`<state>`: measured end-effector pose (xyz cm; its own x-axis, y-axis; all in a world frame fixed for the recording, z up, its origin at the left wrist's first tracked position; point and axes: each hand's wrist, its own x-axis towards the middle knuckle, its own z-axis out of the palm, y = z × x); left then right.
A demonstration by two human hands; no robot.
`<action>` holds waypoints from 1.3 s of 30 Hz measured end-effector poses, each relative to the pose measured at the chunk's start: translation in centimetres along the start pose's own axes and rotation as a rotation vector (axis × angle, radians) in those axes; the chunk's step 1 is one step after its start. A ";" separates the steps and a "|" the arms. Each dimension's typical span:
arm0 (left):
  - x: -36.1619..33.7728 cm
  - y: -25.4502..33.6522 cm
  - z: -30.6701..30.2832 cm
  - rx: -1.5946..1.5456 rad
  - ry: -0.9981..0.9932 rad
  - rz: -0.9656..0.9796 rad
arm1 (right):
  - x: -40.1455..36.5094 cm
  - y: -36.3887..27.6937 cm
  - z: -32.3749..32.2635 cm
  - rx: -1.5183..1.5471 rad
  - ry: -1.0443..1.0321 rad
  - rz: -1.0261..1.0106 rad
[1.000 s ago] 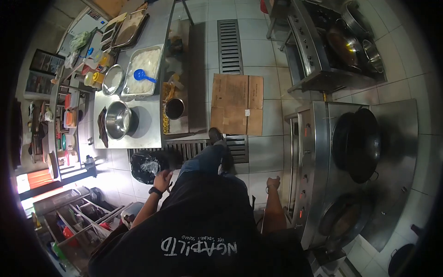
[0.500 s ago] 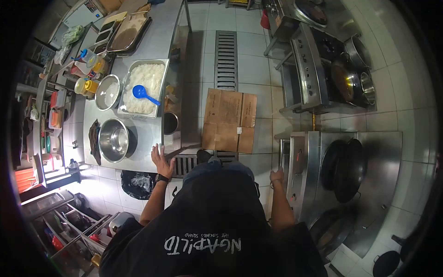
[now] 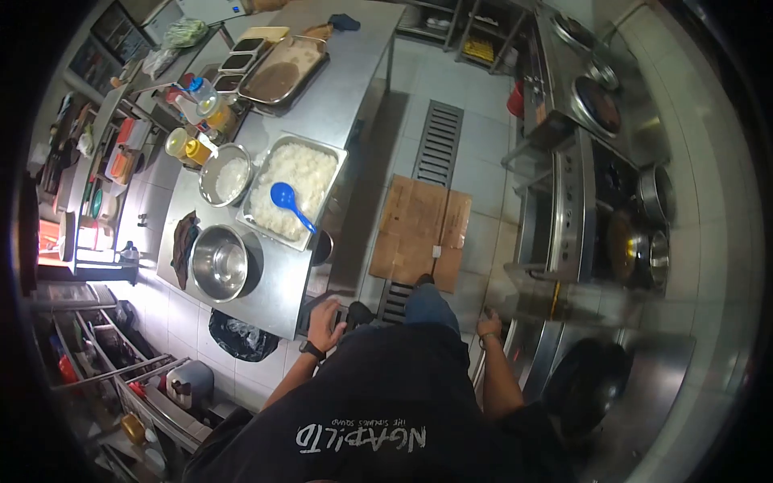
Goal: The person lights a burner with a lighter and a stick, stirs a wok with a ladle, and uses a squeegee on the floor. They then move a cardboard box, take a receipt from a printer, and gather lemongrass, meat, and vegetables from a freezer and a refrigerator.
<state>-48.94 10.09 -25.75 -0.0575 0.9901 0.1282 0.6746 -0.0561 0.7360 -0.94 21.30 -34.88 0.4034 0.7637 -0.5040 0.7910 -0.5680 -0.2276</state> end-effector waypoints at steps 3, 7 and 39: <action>1.7 0.0 1.8 -0.065 -0.206 -0.169 | 2.6 -3.1 -0.5 -0.078 -0.090 0.029; 5.3 -2.1 6.4 -0.067 -0.651 -0.682 | 9.9 -5.2 -0.3 -0.092 -0.251 -0.074; 49.5 -7.3 11.2 -0.290 -0.425 -0.684 | 52.0 -32.4 -10.0 0.259 -0.197 -0.406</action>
<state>-48.46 60.97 -32.18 -0.0630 0.7790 -0.6238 0.3738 0.5980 0.7090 -0.99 82.54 -45.40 -0.0261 0.8802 -0.4738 0.7159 -0.3144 -0.6234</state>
